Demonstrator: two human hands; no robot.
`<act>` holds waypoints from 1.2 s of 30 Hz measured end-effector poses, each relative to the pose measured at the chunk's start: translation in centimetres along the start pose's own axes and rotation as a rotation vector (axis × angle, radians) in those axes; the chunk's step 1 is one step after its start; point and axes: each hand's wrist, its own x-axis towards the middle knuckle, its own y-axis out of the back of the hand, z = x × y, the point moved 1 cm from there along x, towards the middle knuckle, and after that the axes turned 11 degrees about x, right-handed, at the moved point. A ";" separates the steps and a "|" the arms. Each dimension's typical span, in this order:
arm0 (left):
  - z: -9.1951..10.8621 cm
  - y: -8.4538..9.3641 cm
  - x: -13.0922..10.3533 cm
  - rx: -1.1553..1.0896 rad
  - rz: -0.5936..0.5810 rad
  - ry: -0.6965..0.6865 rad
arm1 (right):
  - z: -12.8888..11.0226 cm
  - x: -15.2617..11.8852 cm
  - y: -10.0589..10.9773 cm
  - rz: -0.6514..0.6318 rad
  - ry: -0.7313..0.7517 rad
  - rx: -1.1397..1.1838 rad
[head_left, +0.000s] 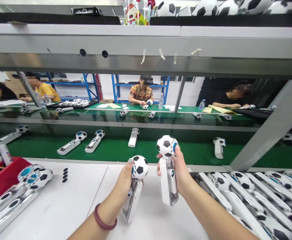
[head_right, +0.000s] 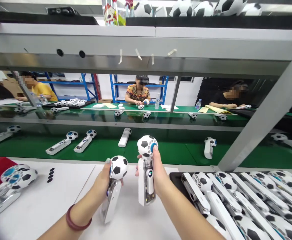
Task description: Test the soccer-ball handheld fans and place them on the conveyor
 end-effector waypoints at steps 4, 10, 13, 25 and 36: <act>0.2 1.1 -0.4 -0.008 0.154 -0.229 | 2.0 -1.6 3.6 0.020 0.246 -0.137; -4.2 2.0 -0.6 0.138 0.027 -0.251 | 5.0 -2.1 6.9 -0.069 0.177 -0.312; -6.0 1.7 -1.2 0.209 -0.120 -0.088 | 5.7 -2.1 6.3 -0.113 -0.064 -0.396; -5.9 0.0 -2.7 -0.339 -0.327 0.132 | 4.5 -2.5 6.3 0.018 -0.108 0.026; -5.5 0.2 -2.5 -0.250 -0.316 0.180 | 4.4 -2.6 5.9 -0.145 -0.166 -0.082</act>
